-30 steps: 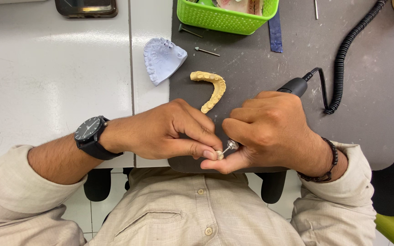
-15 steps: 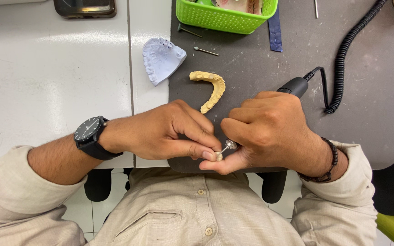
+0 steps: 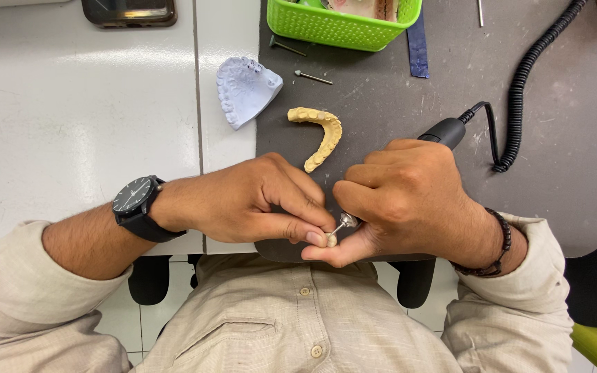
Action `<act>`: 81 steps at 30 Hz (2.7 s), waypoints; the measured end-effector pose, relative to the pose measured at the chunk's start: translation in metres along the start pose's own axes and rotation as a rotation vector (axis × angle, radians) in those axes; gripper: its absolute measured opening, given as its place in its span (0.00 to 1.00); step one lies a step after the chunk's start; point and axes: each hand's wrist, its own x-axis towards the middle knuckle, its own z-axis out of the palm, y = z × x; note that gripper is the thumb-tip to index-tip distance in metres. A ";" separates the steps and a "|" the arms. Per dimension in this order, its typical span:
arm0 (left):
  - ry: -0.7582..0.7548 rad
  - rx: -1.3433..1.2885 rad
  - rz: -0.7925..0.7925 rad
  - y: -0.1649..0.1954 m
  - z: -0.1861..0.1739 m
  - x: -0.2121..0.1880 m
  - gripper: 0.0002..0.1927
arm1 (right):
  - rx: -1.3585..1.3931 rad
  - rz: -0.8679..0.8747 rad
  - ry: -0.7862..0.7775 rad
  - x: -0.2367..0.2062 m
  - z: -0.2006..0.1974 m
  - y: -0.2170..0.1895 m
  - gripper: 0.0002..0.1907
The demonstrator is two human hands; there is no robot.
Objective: The person holds an acrylic denture in one hand and grinds and smooths its surface with a rotary tool, repositioning the denture repeatedly to work different areas. Near the end, the person sets the tool down and turns the denture over in both hands to view its surfaces.
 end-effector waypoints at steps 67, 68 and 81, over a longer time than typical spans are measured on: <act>0.524 0.116 -0.017 0.036 0.018 -0.036 0.06 | 0.357 0.194 0.201 0.011 -0.013 -0.026 0.11; 0.526 0.126 -0.008 0.035 0.019 -0.035 0.06 | 0.359 0.199 0.197 0.010 -0.013 -0.027 0.11; 0.528 0.130 0.057 0.032 0.023 -0.037 0.10 | 0.409 0.178 0.210 0.009 -0.016 -0.031 0.10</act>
